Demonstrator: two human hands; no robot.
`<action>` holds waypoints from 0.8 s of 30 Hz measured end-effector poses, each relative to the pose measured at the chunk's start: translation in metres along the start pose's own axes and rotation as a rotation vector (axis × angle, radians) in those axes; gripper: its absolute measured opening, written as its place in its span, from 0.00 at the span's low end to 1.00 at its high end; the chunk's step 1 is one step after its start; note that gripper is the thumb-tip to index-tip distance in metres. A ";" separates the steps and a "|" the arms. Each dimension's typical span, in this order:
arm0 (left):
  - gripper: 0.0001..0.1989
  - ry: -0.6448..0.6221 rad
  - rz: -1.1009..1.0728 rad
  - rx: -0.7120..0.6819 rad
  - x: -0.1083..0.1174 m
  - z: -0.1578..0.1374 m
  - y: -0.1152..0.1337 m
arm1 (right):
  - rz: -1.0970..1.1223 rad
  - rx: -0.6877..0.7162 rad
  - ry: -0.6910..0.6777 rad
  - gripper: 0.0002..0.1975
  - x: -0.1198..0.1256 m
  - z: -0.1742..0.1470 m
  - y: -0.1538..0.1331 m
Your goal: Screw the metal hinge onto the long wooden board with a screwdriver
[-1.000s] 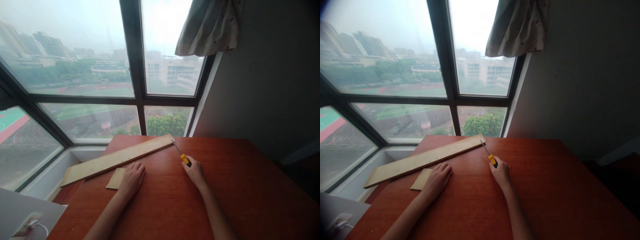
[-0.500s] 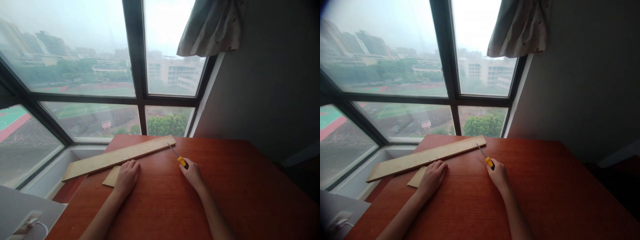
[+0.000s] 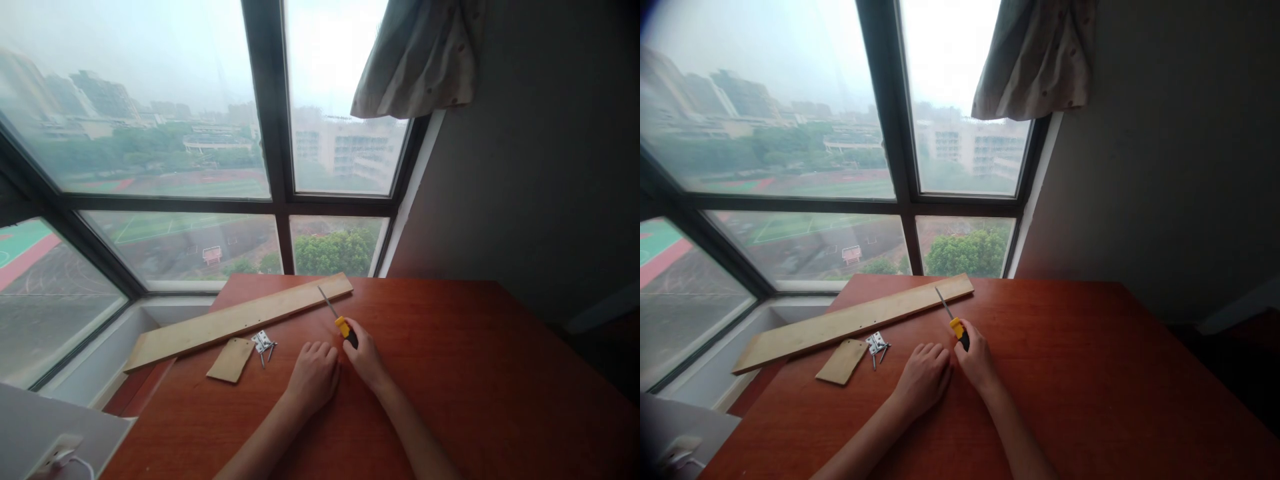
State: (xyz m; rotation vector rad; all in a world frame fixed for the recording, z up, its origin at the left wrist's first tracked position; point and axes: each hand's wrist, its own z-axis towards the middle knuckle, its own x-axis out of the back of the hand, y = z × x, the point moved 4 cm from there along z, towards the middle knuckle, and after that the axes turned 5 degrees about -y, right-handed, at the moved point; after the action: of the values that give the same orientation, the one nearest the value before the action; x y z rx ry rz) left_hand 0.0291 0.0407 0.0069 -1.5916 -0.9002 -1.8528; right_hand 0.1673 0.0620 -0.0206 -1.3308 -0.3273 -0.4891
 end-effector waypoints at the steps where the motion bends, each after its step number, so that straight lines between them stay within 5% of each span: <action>1: 0.08 -0.002 -0.016 0.018 -0.001 0.001 -0.001 | -0.003 0.027 -0.012 0.26 -0.006 0.000 -0.003; 4: 0.04 -0.041 -0.085 -0.027 -0.004 -0.005 -0.002 | -0.062 0.110 -0.067 0.24 -0.023 0.003 -0.013; 10: 0.08 -0.130 -0.229 -0.340 -0.008 -0.029 0.015 | -0.092 0.210 -0.122 0.23 -0.058 0.022 -0.033; 17: 0.10 -0.110 -0.276 -0.340 -0.007 -0.033 0.020 | -0.076 0.331 -0.203 0.22 -0.096 0.045 -0.051; 24: 0.11 -0.101 -0.319 -0.319 -0.005 -0.034 0.018 | 0.031 0.349 -0.207 0.19 -0.095 0.047 -0.059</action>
State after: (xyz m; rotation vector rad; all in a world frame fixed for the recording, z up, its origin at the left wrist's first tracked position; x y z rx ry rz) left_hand 0.0226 0.0031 0.0018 -1.8303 -0.9881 -2.2450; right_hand 0.0583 0.1128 -0.0079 -1.0453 -0.5370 -0.2526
